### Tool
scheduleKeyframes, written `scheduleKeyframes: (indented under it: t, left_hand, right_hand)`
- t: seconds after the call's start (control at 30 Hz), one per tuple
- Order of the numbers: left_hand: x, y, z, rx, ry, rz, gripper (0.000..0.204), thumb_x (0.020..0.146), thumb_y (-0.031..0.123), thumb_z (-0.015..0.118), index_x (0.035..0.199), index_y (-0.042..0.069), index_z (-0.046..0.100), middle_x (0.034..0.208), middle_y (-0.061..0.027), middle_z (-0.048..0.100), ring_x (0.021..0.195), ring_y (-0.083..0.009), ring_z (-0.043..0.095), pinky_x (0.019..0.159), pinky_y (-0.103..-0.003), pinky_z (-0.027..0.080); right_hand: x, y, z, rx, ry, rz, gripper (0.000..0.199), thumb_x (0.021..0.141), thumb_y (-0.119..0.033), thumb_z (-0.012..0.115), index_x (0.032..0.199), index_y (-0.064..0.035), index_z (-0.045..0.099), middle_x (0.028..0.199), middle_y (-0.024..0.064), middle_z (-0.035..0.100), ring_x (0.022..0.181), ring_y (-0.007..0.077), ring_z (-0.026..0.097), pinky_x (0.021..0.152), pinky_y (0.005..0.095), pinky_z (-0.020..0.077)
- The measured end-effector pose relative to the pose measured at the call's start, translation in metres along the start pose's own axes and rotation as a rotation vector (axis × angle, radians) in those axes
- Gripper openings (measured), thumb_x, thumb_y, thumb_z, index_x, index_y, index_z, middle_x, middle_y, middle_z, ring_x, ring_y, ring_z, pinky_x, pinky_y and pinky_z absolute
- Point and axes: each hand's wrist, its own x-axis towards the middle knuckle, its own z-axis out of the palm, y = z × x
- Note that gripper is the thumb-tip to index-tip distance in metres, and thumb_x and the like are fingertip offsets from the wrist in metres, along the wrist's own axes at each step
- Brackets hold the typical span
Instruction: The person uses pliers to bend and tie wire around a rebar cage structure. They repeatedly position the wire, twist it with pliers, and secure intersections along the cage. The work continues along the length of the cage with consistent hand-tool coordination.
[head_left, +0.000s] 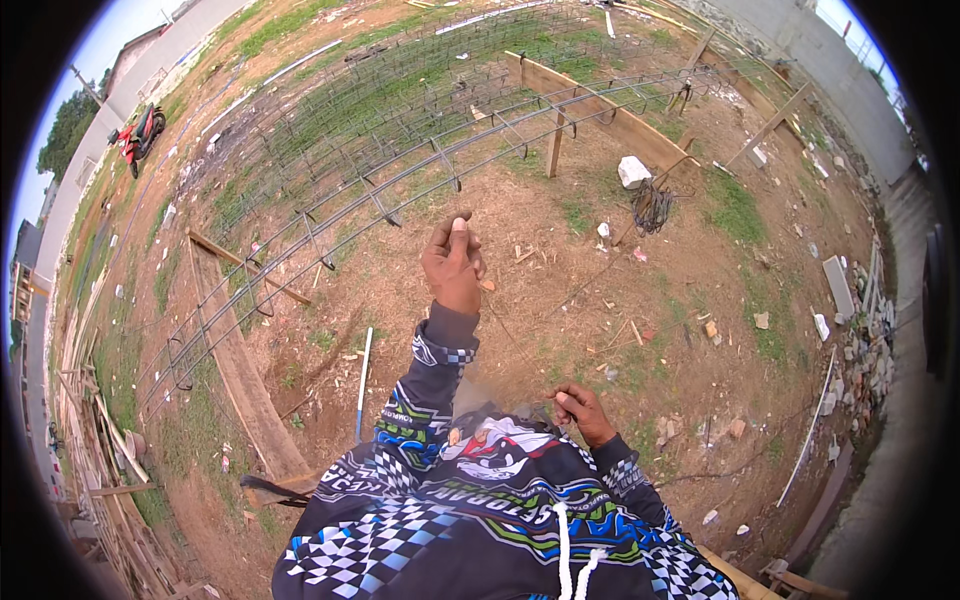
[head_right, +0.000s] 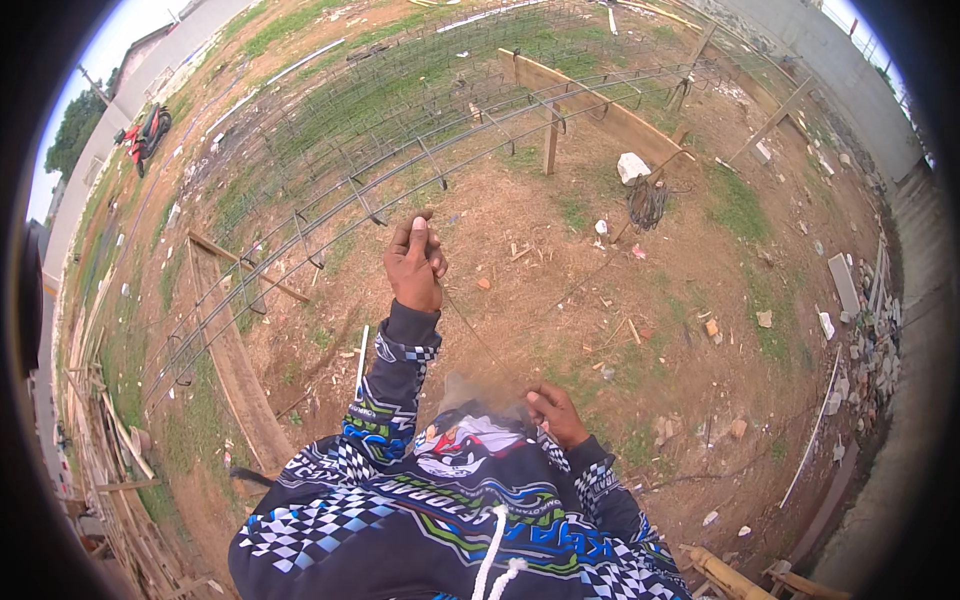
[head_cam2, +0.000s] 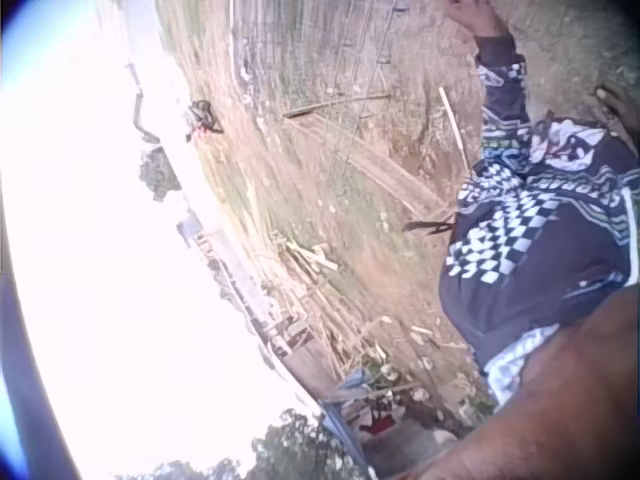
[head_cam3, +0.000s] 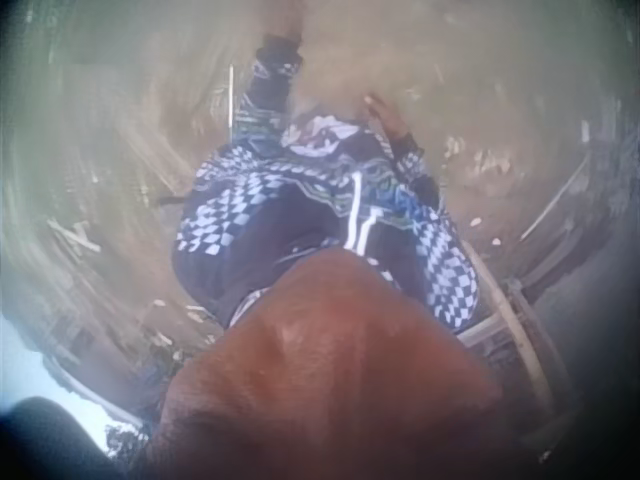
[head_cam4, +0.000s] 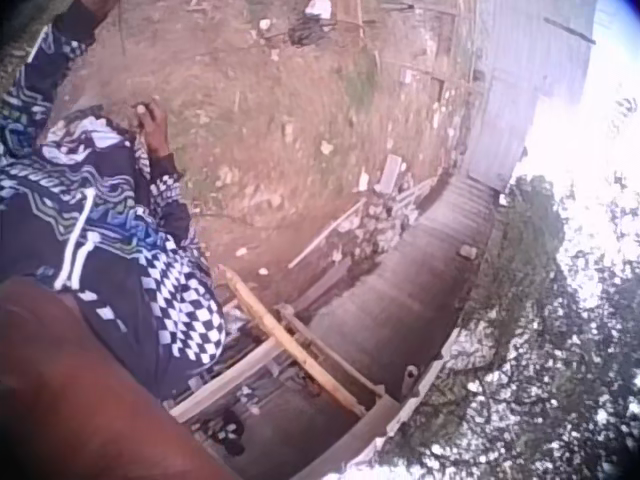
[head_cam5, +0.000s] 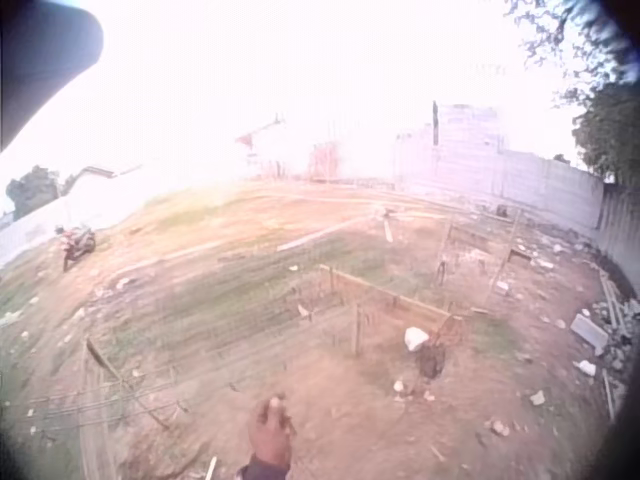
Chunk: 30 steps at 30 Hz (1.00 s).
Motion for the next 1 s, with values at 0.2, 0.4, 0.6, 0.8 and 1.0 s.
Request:
scheduleKeyframes:
  t: [0.2, 0.4, 0.6, 0.8, 1.0]
  left_hand:
    - [0.057, -0.046, 0.066, 0.073, -0.103, -0.035, 0.031, 0.097, 0.023, 0.061, 0.114, -0.003, 0.061, 0.077, -0.0043, 0.062, 0.050, -0.0087, 0.054, 0.041, -0.023, 0.040]
    - [0.127, -0.103, 0.117, -0.022, -0.122, -0.163, 0.019, 0.096, 0.018, 0.061, 0.102, 0.000, 0.062, 0.076, -0.0078, 0.065, 0.050, -0.0138, 0.060, 0.041, -0.025, 0.046]
    - [0.208, -0.162, 0.149, -0.098, -0.062, -0.350, 0.017, 0.095, 0.019, 0.060, 0.099, 0.003, 0.060, 0.073, -0.0045, 0.061, 0.054, -0.0155, 0.060, 0.046, -0.028, 0.049]
    - [0.253, -0.231, 0.175, -0.016, -0.077, -0.485, 0.014, 0.098, 0.020, 0.056, 0.103, 0.007, 0.057, 0.077, 0.0001, 0.056, 0.065, -0.0137, 0.055, 0.059, -0.031, 0.049]
    - [0.255, -0.302, 0.222, -0.084, 0.014, -0.577, 0.013, 0.098, 0.018, 0.056, 0.103, 0.006, 0.058, 0.077, -0.0027, 0.058, 0.063, -0.0148, 0.057, 0.054, -0.029, 0.050]
  right_hand:
    - [-0.002, -0.013, -0.048, 0.080, 0.195, -0.064, 0.023, 0.097, -0.021, 0.057, 0.101, 0.0008, 0.063, 0.068, -0.0019, 0.049, 0.061, 0.0081, 0.045, 0.057, 0.0231, 0.0367]
    - [0.024, -0.022, -0.113, 0.013, 0.263, -0.305, 0.023, 0.097, -0.025, 0.060, 0.100, -0.0031, 0.064, 0.085, 0.0070, 0.065, 0.079, 0.0139, 0.062, 0.085, 0.0323, 0.0476]
    - [0.064, -0.103, -0.163, -0.079, 0.264, -0.585, 0.026, 0.095, -0.034, 0.063, 0.094, -0.0078, 0.062, 0.101, 0.0131, 0.070, 0.113, 0.0266, 0.058, 0.100, 0.0449, 0.0416]
    - [0.086, -0.172, -0.171, -0.052, 0.428, -0.761, 0.030, 0.092, -0.036, 0.067, 0.093, -0.0068, 0.062, 0.102, 0.0158, 0.069, 0.111, 0.0267, 0.059, 0.100, 0.0433, 0.0427]
    - [0.099, -0.187, -0.220, 0.179, 0.427, -0.828, 0.030, 0.097, -0.032, 0.061, 0.098, -0.0026, 0.059, 0.060, 0.0060, 0.059, 0.078, 0.0200, 0.056, 0.075, 0.0334, 0.0427]
